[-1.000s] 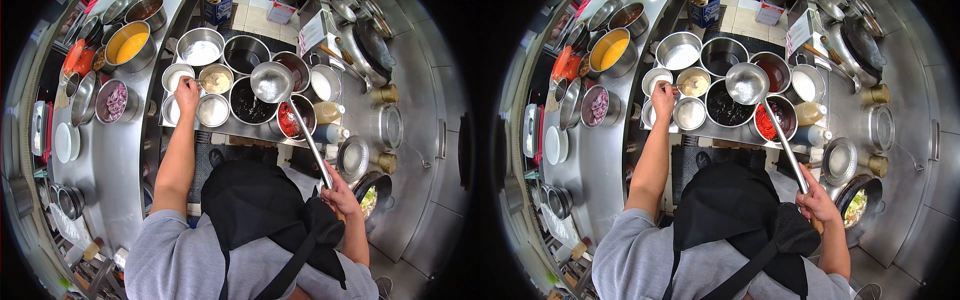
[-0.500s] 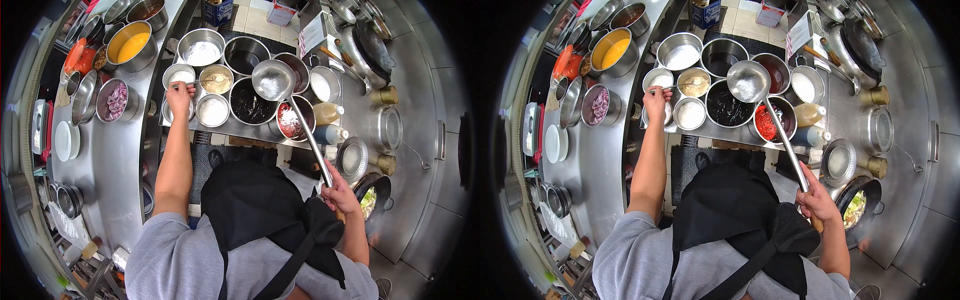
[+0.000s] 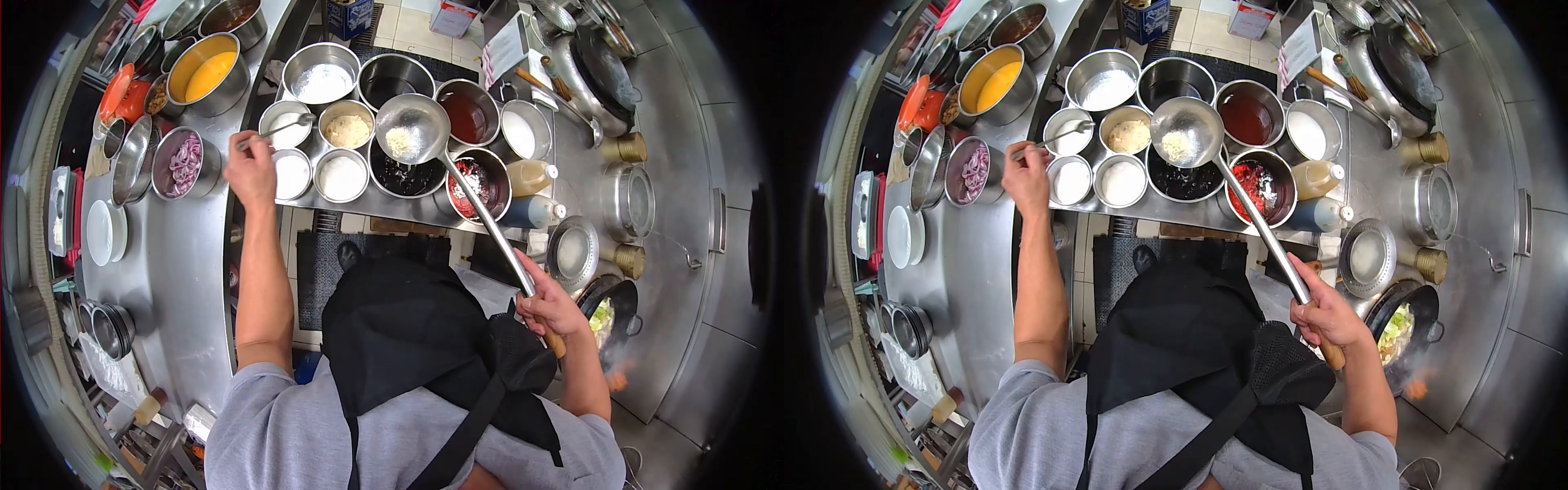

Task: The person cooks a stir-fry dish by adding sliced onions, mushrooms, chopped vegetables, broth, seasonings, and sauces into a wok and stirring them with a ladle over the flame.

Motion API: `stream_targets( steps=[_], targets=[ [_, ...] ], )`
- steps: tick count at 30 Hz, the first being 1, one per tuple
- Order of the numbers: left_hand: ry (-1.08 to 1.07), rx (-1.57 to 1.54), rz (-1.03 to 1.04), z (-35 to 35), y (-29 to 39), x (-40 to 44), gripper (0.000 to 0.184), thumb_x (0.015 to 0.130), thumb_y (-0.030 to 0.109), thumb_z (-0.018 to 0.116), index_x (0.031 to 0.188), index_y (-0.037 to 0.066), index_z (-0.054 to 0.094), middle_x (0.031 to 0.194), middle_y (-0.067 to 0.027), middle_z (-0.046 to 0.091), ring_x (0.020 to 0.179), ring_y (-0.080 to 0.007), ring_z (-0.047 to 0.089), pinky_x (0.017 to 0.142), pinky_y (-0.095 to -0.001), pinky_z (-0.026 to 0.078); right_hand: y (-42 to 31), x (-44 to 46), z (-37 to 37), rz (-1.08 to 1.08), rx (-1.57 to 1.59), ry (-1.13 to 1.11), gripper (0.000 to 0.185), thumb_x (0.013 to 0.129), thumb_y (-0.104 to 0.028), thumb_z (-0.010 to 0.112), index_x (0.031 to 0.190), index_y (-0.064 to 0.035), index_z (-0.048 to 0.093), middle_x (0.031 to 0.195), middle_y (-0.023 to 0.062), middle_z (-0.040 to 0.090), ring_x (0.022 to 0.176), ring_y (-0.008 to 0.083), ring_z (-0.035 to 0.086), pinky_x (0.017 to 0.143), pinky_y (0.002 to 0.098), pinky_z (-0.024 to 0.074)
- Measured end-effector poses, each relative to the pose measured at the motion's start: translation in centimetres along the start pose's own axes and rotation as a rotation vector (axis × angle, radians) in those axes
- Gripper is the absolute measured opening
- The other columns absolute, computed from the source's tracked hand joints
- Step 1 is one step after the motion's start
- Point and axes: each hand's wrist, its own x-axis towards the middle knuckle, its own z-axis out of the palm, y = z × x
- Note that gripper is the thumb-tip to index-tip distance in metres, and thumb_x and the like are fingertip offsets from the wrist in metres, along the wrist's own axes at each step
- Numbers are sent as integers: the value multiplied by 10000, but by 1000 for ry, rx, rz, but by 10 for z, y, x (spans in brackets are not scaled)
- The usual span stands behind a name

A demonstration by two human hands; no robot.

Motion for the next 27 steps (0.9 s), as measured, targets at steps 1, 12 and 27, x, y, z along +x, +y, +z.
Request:
stream_targets(
  steps=[1,12,27],
  targets=[
    [9,14,-14,-5,-6,1,137,931,125,559,961,0,608,759,-117,710,683,-176,707,637,-303,544,1,-2,1,4,4,5,872,837,27,527,1561,-225,110,665,40,455,422,85,400,396,221,389],
    [-144,35,-266,-16,-79,-15,251,949,179,568,1104,-16,594,932,-136,720,790,-201,717,723,-315,539,16,14,15,89,-765,202,837,887,16,478,1552,-328,103,611,73,519,482,165,526,494,345,469],
    [-207,-60,-277,-75,-57,-27,440,980,226,565,1357,43,428,1208,-118,622,983,-173,640,725,-286,549,20,7,24,71,58,8,860,862,3,540,1559,-257,107,654,32,427,416,93,415,398,227,373]
  ],
)
